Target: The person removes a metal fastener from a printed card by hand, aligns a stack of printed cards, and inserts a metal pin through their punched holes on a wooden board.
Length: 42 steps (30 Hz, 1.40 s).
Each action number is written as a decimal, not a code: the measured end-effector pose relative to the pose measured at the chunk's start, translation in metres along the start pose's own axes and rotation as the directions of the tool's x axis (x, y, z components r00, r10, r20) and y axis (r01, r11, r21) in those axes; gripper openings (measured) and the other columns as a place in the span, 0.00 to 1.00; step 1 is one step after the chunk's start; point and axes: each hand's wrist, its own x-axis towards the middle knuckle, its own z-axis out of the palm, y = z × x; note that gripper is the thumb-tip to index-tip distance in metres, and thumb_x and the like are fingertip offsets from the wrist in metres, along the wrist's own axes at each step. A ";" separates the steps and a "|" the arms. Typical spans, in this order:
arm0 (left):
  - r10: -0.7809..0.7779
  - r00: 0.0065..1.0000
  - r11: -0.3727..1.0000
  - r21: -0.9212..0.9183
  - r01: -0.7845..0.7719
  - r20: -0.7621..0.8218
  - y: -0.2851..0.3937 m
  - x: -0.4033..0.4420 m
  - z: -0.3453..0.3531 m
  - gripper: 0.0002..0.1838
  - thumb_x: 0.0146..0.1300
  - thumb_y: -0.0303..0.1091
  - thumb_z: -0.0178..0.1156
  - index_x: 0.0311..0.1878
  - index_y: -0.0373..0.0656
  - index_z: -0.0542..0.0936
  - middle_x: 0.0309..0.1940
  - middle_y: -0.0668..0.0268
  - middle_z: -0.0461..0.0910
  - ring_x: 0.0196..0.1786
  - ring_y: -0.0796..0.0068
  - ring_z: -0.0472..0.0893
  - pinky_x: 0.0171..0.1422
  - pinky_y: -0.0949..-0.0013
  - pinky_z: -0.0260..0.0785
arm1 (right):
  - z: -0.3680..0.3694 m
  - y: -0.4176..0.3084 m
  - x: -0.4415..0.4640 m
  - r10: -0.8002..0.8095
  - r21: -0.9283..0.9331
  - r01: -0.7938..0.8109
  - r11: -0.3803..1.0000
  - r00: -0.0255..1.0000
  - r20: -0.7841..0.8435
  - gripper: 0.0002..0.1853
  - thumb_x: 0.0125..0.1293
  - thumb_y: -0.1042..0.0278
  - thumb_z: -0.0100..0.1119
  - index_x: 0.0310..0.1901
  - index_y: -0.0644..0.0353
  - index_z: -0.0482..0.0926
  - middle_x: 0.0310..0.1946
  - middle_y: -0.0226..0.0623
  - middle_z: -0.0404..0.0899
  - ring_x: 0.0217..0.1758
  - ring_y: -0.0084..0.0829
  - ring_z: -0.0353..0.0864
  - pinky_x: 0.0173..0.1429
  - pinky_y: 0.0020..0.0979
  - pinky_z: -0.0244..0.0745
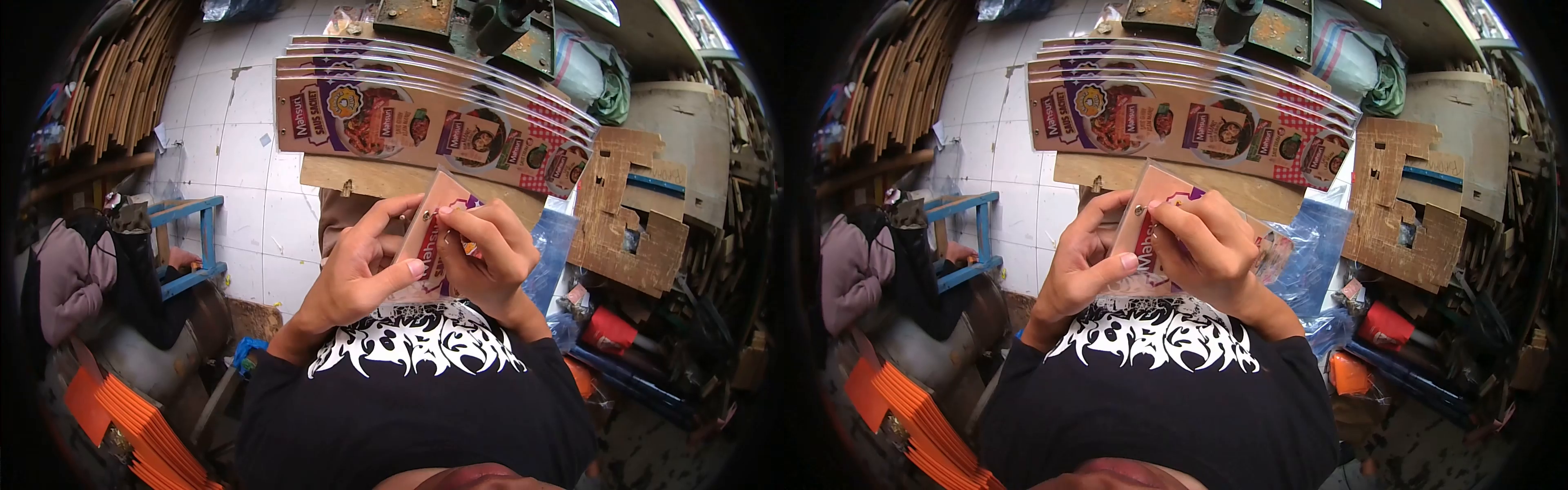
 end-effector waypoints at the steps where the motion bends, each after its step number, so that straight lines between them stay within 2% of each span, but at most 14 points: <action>1: -0.001 1.000 0.999 0.052 0.001 0.016 0.000 0.000 -0.002 0.33 0.62 0.26 0.57 0.70 0.30 0.59 0.41 0.53 0.84 0.47 0.76 0.81 0.53 0.72 0.72 | 0.000 0.000 0.000 -0.011 -0.019 0.011 1.000 1.000 0.004 0.18 0.42 0.86 0.68 0.39 0.65 0.83 0.26 0.37 0.78 0.24 0.32 0.76 0.27 0.31 0.71; 6: 0.024 0.999 0.990 0.136 -0.027 0.026 -0.004 0.001 -0.004 0.38 0.59 0.26 0.58 0.73 0.33 0.58 0.34 0.55 0.86 0.43 0.80 0.81 0.50 0.75 0.72 | -0.004 0.000 0.001 -0.056 -0.049 0.058 0.997 0.998 0.043 0.19 0.42 0.86 0.68 0.41 0.66 0.83 0.26 0.36 0.77 0.24 0.33 0.75 0.27 0.30 0.71; 14: 0.069 0.990 0.985 0.146 -0.086 0.121 -0.006 0.007 -0.011 0.36 0.60 0.24 0.57 0.73 0.34 0.60 0.45 0.51 0.84 0.46 0.73 0.82 0.53 0.71 0.73 | -0.009 0.003 0.009 0.011 0.016 -0.012 1.000 0.996 0.091 0.18 0.42 0.86 0.68 0.39 0.62 0.84 0.28 0.36 0.79 0.25 0.32 0.76 0.27 0.29 0.69; 15: 0.066 0.991 0.986 0.147 -0.083 0.120 -0.005 0.010 -0.015 0.36 0.60 0.24 0.57 0.73 0.34 0.60 0.45 0.51 0.84 0.46 0.73 0.82 0.53 0.71 0.73 | -0.010 0.005 0.005 0.157 0.090 -0.164 0.982 0.984 0.083 0.16 0.44 0.84 0.69 0.37 0.59 0.85 0.28 0.34 0.81 0.30 0.33 0.79 0.35 0.30 0.72; 16: 0.043 0.988 0.994 0.093 -0.057 0.146 -0.004 0.013 -0.019 0.35 0.61 0.24 0.57 0.73 0.34 0.60 0.47 0.51 0.83 0.48 0.71 0.82 0.54 0.70 0.73 | -0.011 0.010 0.003 0.158 0.092 -0.166 0.982 0.984 0.085 0.16 0.44 0.84 0.69 0.37 0.59 0.85 0.28 0.34 0.81 0.30 0.33 0.79 0.35 0.30 0.72; 18: 0.026 0.985 0.999 0.040 -0.033 0.168 -0.001 0.018 -0.026 0.35 0.62 0.24 0.56 0.73 0.33 0.59 0.49 0.50 0.82 0.50 0.70 0.82 0.56 0.69 0.73 | -0.017 0.026 0.006 0.130 0.094 -0.132 0.987 0.991 0.026 0.12 0.45 0.82 0.71 0.34 0.58 0.85 0.27 0.32 0.83 0.39 0.36 0.82 0.50 0.37 0.72; 20: 0.111 0.981 0.993 -0.052 -0.103 0.161 0.002 0.021 -0.030 0.34 0.64 0.23 0.56 0.73 0.32 0.58 0.50 0.49 0.81 0.52 0.69 0.81 0.59 0.68 0.71 | -0.029 0.036 0.006 0.196 0.139 -0.203 0.969 0.979 0.063 0.10 0.44 0.80 0.73 0.29 0.56 0.85 0.26 0.31 0.83 0.48 0.40 0.84 0.65 0.50 0.61; 26: 0.128 0.979 0.991 0.009 -0.131 0.161 0.004 0.020 -0.039 0.28 0.66 0.23 0.56 0.69 0.31 0.65 0.49 0.50 0.82 0.51 0.69 0.82 0.59 0.68 0.72 | -0.047 0.051 -0.002 0.207 0.424 -0.407 0.810 0.873 0.441 0.11 0.46 0.85 0.68 0.34 0.62 0.86 0.25 0.34 0.82 0.35 0.28 0.83 0.43 0.28 0.75; 28: 0.138 0.986 0.990 -0.014 -0.138 0.094 0.001 0.023 -0.034 0.25 0.66 0.22 0.57 0.66 0.31 0.69 0.47 0.52 0.83 0.50 0.71 0.83 0.57 0.70 0.74 | -0.041 0.043 -0.003 0.374 0.302 -0.485 0.821 0.856 0.358 0.11 0.48 0.87 0.66 0.36 0.66 0.85 0.26 0.35 0.81 0.30 0.20 0.79 0.33 0.18 0.71; 31: 0.278 0.932 0.960 0.053 -0.274 -0.231 -0.012 0.029 -0.025 0.13 0.63 0.27 0.66 0.50 0.32 0.81 0.39 0.59 0.85 0.42 0.78 0.83 0.49 0.75 0.75 | -0.032 0.044 -0.013 0.496 0.399 -0.553 0.732 0.833 0.245 0.09 0.53 0.89 0.64 0.36 0.69 0.84 0.30 0.34 0.80 0.32 0.17 0.78 0.37 0.18 0.71; 33: 0.288 0.923 0.956 0.018 -0.293 -0.256 -0.023 0.028 -0.021 0.14 0.63 0.27 0.66 0.50 0.31 0.81 0.39 0.59 0.85 0.43 0.78 0.83 0.49 0.76 0.75 | -0.028 0.044 -0.013 0.513 0.431 -0.509 0.745 0.850 0.118 0.09 0.55 0.89 0.63 0.38 0.70 0.83 0.33 0.34 0.79 0.35 0.18 0.78 0.39 0.18 0.71; 40: 0.383 0.878 0.923 0.088 -0.374 -0.286 -0.023 0.025 -0.009 0.15 0.66 0.26 0.62 0.54 0.30 0.79 0.41 0.59 0.85 0.42 0.80 0.82 0.46 0.79 0.74 | -0.020 0.034 -0.005 0.589 0.407 -0.560 0.722 0.806 0.063 0.08 0.54 0.87 0.66 0.36 0.67 0.83 0.31 0.34 0.80 0.38 0.22 0.80 0.40 0.21 0.72; 41: 0.381 0.877 0.924 0.143 -0.354 -0.294 -0.023 0.024 -0.008 0.16 0.66 0.26 0.63 0.54 0.30 0.79 0.41 0.59 0.85 0.42 0.80 0.82 0.46 0.79 0.74 | -0.019 0.025 0.002 0.402 0.050 -0.399 0.916 0.911 -0.092 0.08 0.52 0.85 0.68 0.35 0.66 0.83 0.29 0.35 0.80 0.37 0.26 0.81 0.40 0.23 0.72; 42: 0.379 0.875 0.922 0.197 -0.332 -0.300 -0.022 0.023 -0.007 0.16 0.66 0.27 0.63 0.55 0.30 0.79 0.41 0.58 0.85 0.41 0.80 0.82 0.45 0.79 0.74 | -0.015 0.019 0.005 0.311 -0.068 -0.321 0.944 0.941 -0.130 0.09 0.51 0.84 0.69 0.35 0.65 0.84 0.28 0.36 0.80 0.37 0.29 0.81 0.40 0.25 0.73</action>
